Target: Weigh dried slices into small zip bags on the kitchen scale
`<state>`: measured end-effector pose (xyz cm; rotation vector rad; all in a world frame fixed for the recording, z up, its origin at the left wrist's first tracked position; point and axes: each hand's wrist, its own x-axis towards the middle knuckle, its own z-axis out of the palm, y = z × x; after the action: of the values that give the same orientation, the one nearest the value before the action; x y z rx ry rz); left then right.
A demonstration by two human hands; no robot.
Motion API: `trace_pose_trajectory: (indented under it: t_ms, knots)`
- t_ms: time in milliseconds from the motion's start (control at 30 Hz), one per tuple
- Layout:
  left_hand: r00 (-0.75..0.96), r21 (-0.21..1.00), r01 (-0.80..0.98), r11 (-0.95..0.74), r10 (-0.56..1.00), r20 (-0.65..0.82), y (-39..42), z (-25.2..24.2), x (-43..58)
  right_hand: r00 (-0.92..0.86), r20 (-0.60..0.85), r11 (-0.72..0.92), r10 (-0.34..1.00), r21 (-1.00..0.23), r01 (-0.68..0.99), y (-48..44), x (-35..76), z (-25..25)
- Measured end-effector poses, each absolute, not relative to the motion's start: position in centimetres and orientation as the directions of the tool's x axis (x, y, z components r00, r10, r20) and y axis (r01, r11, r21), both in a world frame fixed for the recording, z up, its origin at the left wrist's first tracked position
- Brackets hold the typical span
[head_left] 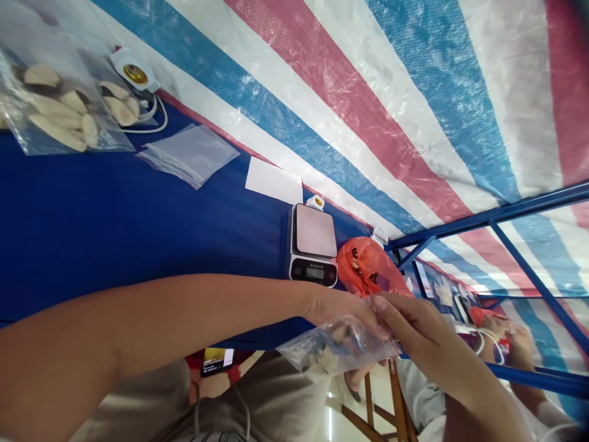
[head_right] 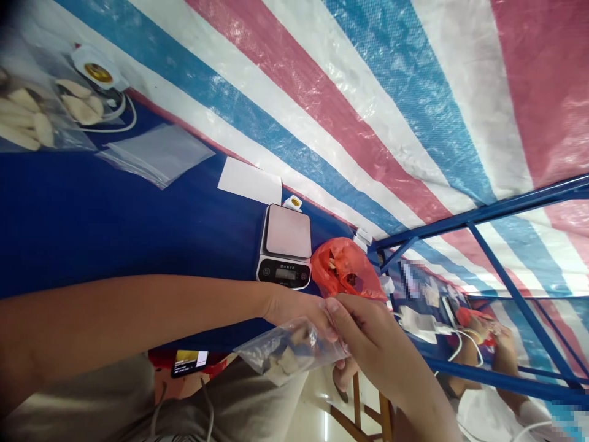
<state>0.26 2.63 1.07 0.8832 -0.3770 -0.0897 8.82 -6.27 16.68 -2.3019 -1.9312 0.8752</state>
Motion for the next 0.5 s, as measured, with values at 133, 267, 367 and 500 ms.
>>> trace_pose_trajectory:
  t_ms: [133,267,367,500]
  knots:
    - [0.919,0.747,-0.065,0.662,-0.251,0.303,2.7,1.0,0.3,0.113,-0.347,-0.265,0.931,-0.431,0.863,-5.8,8.8,17.0]
    - [0.928,0.743,-0.015,0.669,-0.268,0.260,2.8,0.9,0.2,0.072,-0.399,-0.282,0.914,-0.499,0.820,-5.2,9.0,17.2]
    - [0.946,0.727,0.027,0.686,-0.253,0.204,3.0,1.2,-0.1,0.095,-0.339,-0.280,0.936,-0.553,0.785,-4.7,9.3,17.1]
    - [0.945,0.718,-0.014,0.696,-0.225,0.237,3.1,2.1,-0.8,0.152,-0.178,-0.226,0.972,-0.551,0.803,-4.2,9.3,16.7]
